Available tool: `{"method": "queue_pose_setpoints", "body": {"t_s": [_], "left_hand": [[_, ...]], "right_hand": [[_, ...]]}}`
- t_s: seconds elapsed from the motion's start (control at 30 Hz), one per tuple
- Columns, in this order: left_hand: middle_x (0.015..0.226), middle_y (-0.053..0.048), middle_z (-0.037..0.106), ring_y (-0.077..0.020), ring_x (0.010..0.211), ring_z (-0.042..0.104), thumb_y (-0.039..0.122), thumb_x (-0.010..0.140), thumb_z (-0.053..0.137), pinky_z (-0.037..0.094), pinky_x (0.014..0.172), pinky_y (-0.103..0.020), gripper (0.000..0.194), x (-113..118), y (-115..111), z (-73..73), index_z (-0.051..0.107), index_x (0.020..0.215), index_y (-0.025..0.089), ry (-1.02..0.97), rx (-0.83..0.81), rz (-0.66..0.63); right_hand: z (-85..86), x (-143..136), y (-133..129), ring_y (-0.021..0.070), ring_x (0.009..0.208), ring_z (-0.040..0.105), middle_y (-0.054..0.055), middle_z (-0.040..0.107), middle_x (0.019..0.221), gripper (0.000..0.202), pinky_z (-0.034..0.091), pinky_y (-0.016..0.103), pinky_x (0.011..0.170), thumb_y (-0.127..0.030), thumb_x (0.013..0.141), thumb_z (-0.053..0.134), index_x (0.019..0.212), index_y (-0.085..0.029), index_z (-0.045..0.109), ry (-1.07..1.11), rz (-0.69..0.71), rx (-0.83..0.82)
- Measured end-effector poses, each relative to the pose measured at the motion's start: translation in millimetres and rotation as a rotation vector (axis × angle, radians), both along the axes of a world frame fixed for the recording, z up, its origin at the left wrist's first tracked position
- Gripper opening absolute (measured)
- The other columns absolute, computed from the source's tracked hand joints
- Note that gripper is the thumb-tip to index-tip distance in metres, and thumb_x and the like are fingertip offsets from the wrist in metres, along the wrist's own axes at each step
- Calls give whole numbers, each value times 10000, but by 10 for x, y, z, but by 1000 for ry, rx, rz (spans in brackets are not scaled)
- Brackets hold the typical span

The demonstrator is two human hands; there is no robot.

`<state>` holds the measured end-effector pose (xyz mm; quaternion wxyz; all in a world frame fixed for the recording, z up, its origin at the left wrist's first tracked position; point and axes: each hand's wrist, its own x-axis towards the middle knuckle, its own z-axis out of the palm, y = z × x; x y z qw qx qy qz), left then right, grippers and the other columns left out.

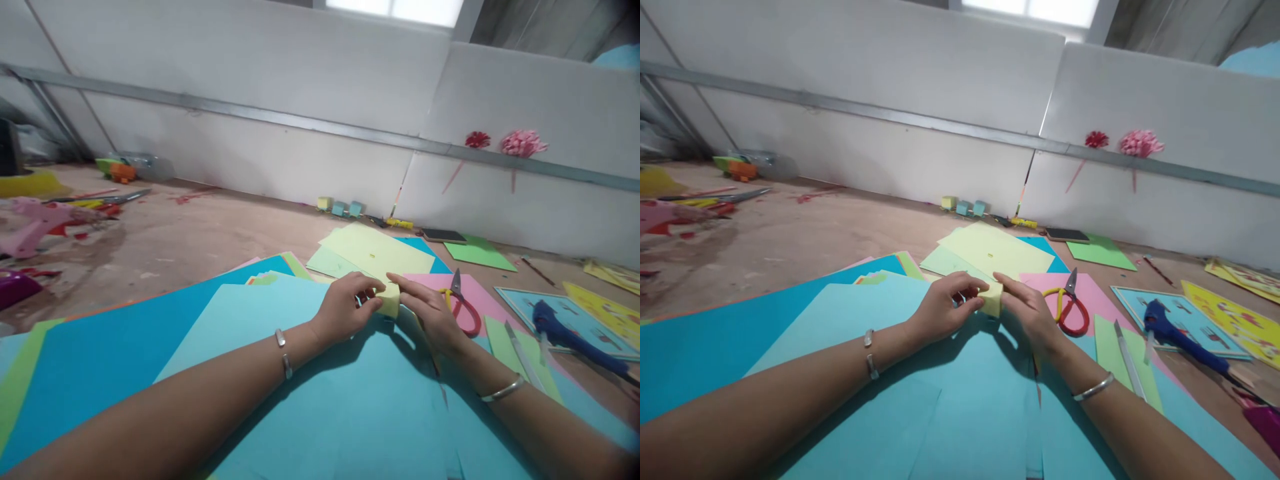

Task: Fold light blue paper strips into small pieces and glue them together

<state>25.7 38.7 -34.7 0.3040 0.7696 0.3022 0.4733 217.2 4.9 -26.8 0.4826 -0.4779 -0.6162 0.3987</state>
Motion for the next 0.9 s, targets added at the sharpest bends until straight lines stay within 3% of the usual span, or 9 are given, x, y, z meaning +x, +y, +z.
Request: {"method": "queue_pose_setpoints", "body": {"t_s": [0.07, 0.13, 0.23, 0.33, 0.53, 0.73, 0.9], "left_hand": [[728, -9, 600, -142, 682, 565, 127, 783, 635, 464, 617, -256, 120, 8, -9, 4, 685, 883, 172, -10, 6, 21], [734, -8, 597, -144, 690, 565, 148, 805, 627, 467, 617, -258, 76, 9, -11, 12, 671, 858, 181, -20, 11, 45], [750, -8, 603, -144, 692, 568, 170, 824, 625, 473, 626, -264, 47, 5, -5, 19, 662, 842, 191, -24, 26, 68], [760, -14, 609, -148, 699, 571, 181, 834, 624, 475, 632, -271, 40, 4, 0, 20, 663, 840, 188, -23, 42, 71], [743, -7, 598, -141, 690, 566, 192, 842, 624, 477, 620, -261, 41, 12, -18, 27, 656, 819, 198, -30, 49, 60], [840, -30, 564, -163, 794, 564, 174, 827, 625, 508, 664, -279, 41, 25, -24, 18, 643, 795, 193, -41, 56, 20], [1019, -67, 569, -195, 1000, 565, 159, 844, 579, 544, 799, -330, 83, 30, -29, 19, 624, 895, 207, -92, -20, -80]], "right_hand": [[-19, -28, -22, 220, 897, 680, 51, 728, 964, 476, 535, 392, 827, -301, 796, 703, 1239, -233, 542, -27, 24, 79], [-45, -60, -38, 204, 873, 689, 59, 728, 1025, 430, 541, 382, 820, -304, 804, 707, 1168, -252, 485, -53, 40, 171], [-76, -90, -54, 212, 967, 691, 115, 649, 1264, 307, 542, 385, 854, -325, 843, 677, 1065, -255, 479, -74, 27, 235], [-92, -95, -64, 223, 1041, 680, 128, 573, 1371, 275, 547, 385, 868, -333, 877, 643, 1102, -257, 503, -90, 13, 259], [-100, -102, -71, 211, 1004, 689, 113, 605, 1330, 205, 559, 364, 842, -350, 893, 621, 1043, -250, 523, -90, -8, 274], [-53, -126, -75, 164, 793, 674, 106, 665, 1230, 147, 545, 317, 701, -351, 891, 619, 914, -226, 545, -105, -51, 257], [-15, -128, -74, 217, 1013, 670, 94, 676, 1211, 153, 544, 366, 840, -385, 921, 576, 945, -237, 606, -97, -55, 258]]}}
